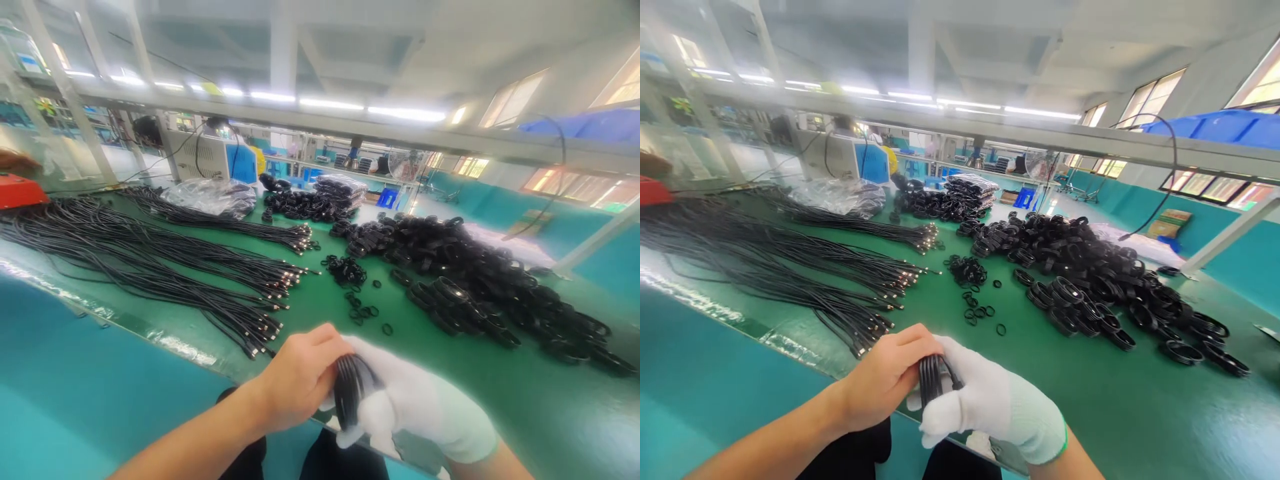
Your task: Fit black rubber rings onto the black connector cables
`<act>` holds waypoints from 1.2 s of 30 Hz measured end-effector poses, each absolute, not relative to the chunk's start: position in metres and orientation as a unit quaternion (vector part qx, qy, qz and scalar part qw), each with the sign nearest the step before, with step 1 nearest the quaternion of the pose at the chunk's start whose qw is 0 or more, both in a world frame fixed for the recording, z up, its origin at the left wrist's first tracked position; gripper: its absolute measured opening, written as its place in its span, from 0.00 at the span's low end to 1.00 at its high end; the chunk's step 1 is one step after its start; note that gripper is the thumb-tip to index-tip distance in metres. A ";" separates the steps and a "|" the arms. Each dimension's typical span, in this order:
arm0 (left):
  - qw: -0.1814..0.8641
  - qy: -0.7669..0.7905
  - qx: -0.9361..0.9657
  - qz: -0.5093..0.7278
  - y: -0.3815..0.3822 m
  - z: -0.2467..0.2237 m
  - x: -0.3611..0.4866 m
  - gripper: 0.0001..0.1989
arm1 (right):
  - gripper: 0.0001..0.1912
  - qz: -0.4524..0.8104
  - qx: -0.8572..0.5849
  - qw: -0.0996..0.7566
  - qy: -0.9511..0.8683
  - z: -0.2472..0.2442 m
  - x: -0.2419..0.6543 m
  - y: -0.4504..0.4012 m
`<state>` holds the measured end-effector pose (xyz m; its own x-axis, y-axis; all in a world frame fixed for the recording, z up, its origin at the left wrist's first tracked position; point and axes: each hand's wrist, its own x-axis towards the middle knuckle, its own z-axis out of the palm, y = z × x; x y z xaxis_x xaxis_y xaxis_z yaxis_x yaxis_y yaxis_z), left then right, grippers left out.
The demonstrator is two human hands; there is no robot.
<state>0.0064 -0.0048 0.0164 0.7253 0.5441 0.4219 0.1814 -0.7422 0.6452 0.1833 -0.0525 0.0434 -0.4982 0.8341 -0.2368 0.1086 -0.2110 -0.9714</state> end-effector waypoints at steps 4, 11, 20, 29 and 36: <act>0.329 0.262 0.848 0.321 -0.003 0.020 0.008 0.15 | 0.19 0.658 -0.431 0.311 -0.533 0.040 0.177 -0.046; 0.569 0.347 0.691 0.281 0.004 0.022 0.018 0.20 | 0.13 0.688 -0.423 0.297 -0.509 0.039 0.185 -0.039; 0.608 0.401 0.635 0.259 0.006 0.022 0.030 0.15 | 0.10 0.727 -0.328 0.372 -0.475 0.014 0.185 -0.037; 0.512 0.477 0.686 0.200 0.017 0.005 0.035 0.14 | 0.12 0.754 -0.329 0.381 -0.421 -0.003 0.174 -0.036; 0.316 0.476 0.786 0.235 0.011 0.003 0.030 0.11 | 0.09 0.769 -0.336 0.400 -0.368 -0.021 0.175 -0.033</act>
<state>0.0304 0.0106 0.0027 0.4356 0.8975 0.0691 0.5998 -0.3467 0.7212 0.1753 -0.0331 -0.0212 -0.4534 0.8630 -0.2229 -0.3680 -0.4090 -0.8351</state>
